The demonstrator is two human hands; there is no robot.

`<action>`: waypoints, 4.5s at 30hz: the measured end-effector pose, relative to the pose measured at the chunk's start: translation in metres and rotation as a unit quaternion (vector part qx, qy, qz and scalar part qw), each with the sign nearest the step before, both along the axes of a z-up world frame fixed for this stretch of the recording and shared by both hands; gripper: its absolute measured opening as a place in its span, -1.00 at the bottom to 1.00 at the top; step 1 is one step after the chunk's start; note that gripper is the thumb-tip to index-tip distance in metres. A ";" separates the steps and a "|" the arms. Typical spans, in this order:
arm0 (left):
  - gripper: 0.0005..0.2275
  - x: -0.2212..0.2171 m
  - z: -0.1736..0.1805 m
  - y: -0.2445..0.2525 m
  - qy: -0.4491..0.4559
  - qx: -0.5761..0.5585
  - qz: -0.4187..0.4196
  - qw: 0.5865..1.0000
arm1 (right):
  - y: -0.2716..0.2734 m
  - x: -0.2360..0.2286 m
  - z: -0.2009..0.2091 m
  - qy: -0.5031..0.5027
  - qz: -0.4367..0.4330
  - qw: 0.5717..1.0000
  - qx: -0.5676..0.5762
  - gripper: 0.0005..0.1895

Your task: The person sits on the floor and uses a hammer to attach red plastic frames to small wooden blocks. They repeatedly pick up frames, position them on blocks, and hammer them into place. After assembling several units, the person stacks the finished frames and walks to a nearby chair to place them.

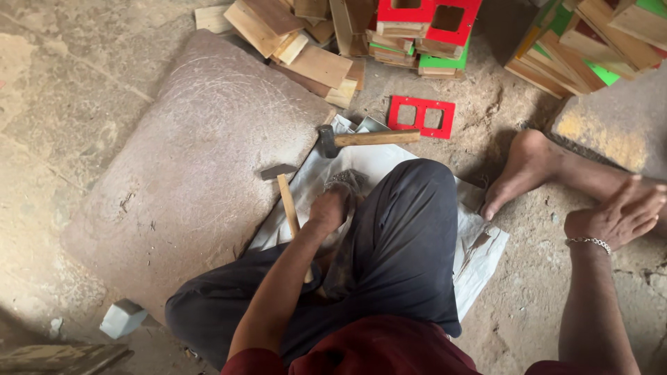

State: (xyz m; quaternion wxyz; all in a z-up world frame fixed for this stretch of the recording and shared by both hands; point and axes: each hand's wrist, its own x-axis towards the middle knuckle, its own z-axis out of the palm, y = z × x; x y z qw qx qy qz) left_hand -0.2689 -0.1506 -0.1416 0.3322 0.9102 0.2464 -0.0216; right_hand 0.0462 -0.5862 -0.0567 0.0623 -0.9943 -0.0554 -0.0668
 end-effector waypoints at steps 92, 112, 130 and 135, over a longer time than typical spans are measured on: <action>-0.76 -0.003 -0.008 -0.008 0.097 0.074 -0.027 0.992 | 0.225 -0.154 0.087 0.079 0.370 0.860 0.342 -0.53; -0.73 0.000 0.031 -0.010 0.069 0.096 -0.002 0.993 | 0.227 -0.141 0.094 0.068 0.372 0.865 0.330 -0.55; -0.90 -0.008 0.025 -0.002 -0.063 -0.013 0.017 0.998 | 0.234 -0.141 0.091 0.033 0.381 0.866 0.322 -0.59; -0.73 -0.005 0.013 -0.007 0.010 -0.010 0.000 1.000 | 0.237 -0.142 0.095 0.039 0.377 0.873 0.307 -0.59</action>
